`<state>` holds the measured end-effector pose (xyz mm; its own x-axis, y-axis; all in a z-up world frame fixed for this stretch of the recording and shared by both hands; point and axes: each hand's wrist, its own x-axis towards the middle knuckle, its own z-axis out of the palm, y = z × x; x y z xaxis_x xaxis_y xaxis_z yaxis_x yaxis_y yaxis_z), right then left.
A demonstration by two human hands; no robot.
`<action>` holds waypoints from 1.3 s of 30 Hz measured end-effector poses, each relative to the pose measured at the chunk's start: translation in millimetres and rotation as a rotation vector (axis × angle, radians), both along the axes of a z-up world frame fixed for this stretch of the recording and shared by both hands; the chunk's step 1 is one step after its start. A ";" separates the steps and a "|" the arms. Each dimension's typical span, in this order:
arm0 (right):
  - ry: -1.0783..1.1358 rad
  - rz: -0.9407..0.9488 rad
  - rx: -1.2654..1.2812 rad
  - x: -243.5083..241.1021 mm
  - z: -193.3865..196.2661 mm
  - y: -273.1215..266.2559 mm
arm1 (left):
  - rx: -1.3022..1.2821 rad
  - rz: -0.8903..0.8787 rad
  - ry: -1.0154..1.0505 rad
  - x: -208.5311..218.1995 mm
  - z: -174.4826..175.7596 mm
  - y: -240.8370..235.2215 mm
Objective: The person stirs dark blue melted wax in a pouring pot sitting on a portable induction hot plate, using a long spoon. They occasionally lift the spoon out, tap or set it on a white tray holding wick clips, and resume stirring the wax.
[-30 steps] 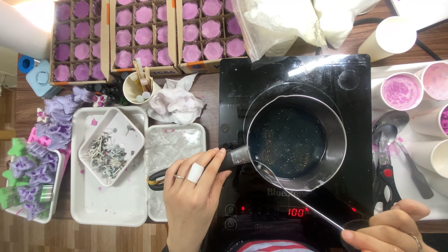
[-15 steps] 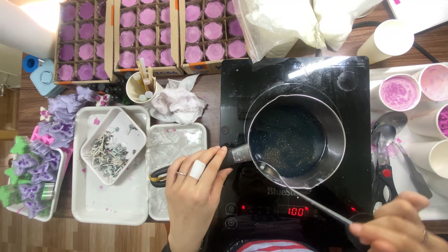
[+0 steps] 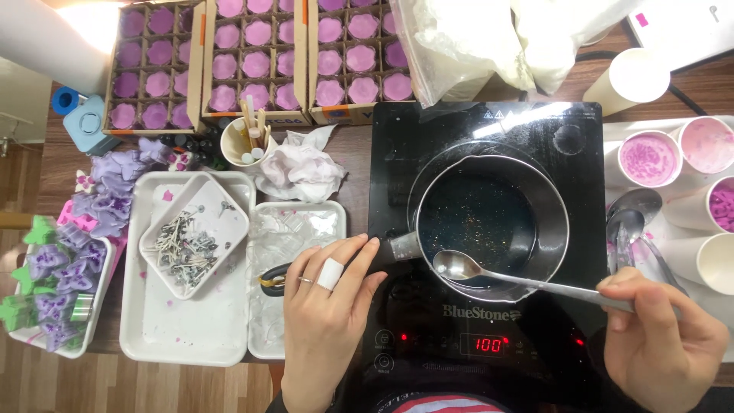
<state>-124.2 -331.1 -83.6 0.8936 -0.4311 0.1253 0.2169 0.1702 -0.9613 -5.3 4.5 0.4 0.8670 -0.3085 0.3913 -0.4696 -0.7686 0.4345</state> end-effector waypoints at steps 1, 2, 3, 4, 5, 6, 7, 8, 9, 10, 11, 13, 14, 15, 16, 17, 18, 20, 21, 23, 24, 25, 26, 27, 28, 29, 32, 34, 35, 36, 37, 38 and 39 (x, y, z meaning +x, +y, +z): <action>0.012 -0.038 -0.031 -3.2 -2.5 0.2 | 0.001 -0.003 0.002 -0.8 -0.2 1.3; 0.009 -0.035 -0.032 -1.7 3.2 5.1 | -0.001 0.000 0.000 -1.2 -0.7 2.2; 0.007 -0.054 -0.127 -1.3 8.8 10.7 | -0.007 -0.004 -0.001 -1.8 -1.1 3.3; 0.005 -0.072 -0.222 -0.7 14.2 15.9 | -0.013 -0.009 -0.002 -2.3 -1.6 4.1; 0.005 -0.073 -0.222 -6.2 14.3 12.0 | -0.014 -0.009 -0.002 -2.8 -1.0 5.0; 0.007 -0.039 -0.442 -11.6 14.4 7.9 | -0.015 -0.007 0.002 -3.3 -0.4 5.7; 0.008 -0.006 -0.661 -17.0 14.7 3.8 | -0.018 -0.005 0.007 -3.5 0.2 6.3; 0.009 -0.007 -0.662 -16.9 14.1 4.6 | -0.018 -0.007 0.007 -4.1 0.4 7.1; -0.123 -0.001 -0.793 -16.2 13.3 5.1 | -0.010 0.000 0.007 -4.6 0.5 7.8; -0.256 0.004 -0.921 -15.7 12.6 5.7 | -0.002 0.007 0.007 -5.2 0.5 8.5; -0.257 0.003 -0.923 -15.6 17.5 5.3 | -0.003 0.006 0.007 -5.4 0.0 9.0; -0.329 0.110 -1.072 -15.0 27.3 4.3 | -0.005 0.010 0.011 -5.9 -1.1 10.1; -0.329 0.110 -1.074 -21.2 17.9 -6.7 | -0.007 0.010 0.010 -6.3 -1.8 10.2; -0.396 0.211 -1.188 -27.5 8.4 -17.6 | -0.010 0.014 0.011 -6.9 -2.6 10.3; -0.462 0.314 -1.301 -33.7 -1.2 -28.7 | -0.014 0.018 0.012 -7.4 -3.4 10.3; -0.462 0.315 -1.302 -37.8 4.4 -24.4 | -0.015 0.018 0.013 -7.5 -3.1 10.5; -0.349 0.339 -1.315 -41.8 10.0 -20.2 | -0.017 0.015 0.017 -7.5 -2.8 10.6; -0.236 0.361 -1.325 -49.2 15.8 -10.8 | -0.018 0.012 0.022 -7.4 -2.4 10.8; -0.200 0.314 -1.358 -52.8 15.7 -5.9 | -0.016 0.013 0.022 -7.4 -2.6 10.8; -0.163 0.266 -1.391 -55.3 15.7 0.1 | -0.014 0.013 0.021 -7.5 -2.7 10.7; -0.168 0.274 -1.374 -54.1 15.8 1.3 | -0.013 0.013 0.022 -7.4 -2.7 10.6; -0.172 0.282 -1.358 -52.9 16.2 2.4 | -0.012 0.014 0.025 -7.4 -2.6 10.6; -0.172 0.283 -1.357 -56.2 12.6 0.4 | -0.011 0.014 0.026 -7.4 -2.3 10.6; -0.161 0.279 -1.339 -59.5 8.8 -1.8 | -0.012 0.014 0.024 -7.6 -2.2 10.6; -0.150 0.275 -1.322 -62.8 5.0 -4.0 | -0.014 0.015 0.022 -7.8 -2.1 10.5; -0.149 0.275 -1.321 -52.7 -6.3 -23.0 | -0.013 0.014 0.023 -7.6 -1.8 10.4; -0.604 0.479 -1.216 -25.1 -19.0 -58.9 | -0.016 0.011 0.029 -7.3 -1.8 10.3; -0.333 0.451 -0.969 -9.4 0.0 -54.9 | -0.020 0.014 0.030 -8.3 -3.3 10.3; -0.333 0.449 -0.971 -13.3 -3.8 -35.3 | -0.021 0.013 0.029 -8.6 -3.9 10.7; -0.203 0.192 -0.510 -17.2 -7.4 -15.5 | -0.021 0.013 0.026 -8.9 -4.4 11.2; -0.084 -0.065 -0.044 -20.7 -11.4 4.1 | -0.022 0.014 0.022 -9.4 -5.0 11.7; -0.087 -0.065 -0.045 -20.1 -16.0 -0.7 | -0.023 0.013 0.019 -10.3 -4.7 12.1; -0.072 -0.037 0.014 -18.6 -20.5 -5.7 | -0.034 0.017 0.022 -11.3 -4.4 12.7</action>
<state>-142.8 -336.8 -104.0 0.8659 -0.4655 0.1828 0.2920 0.1738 -0.9405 -16.6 17.2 -4.0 0.8804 -0.2805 0.3823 -0.4468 -0.7609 0.4706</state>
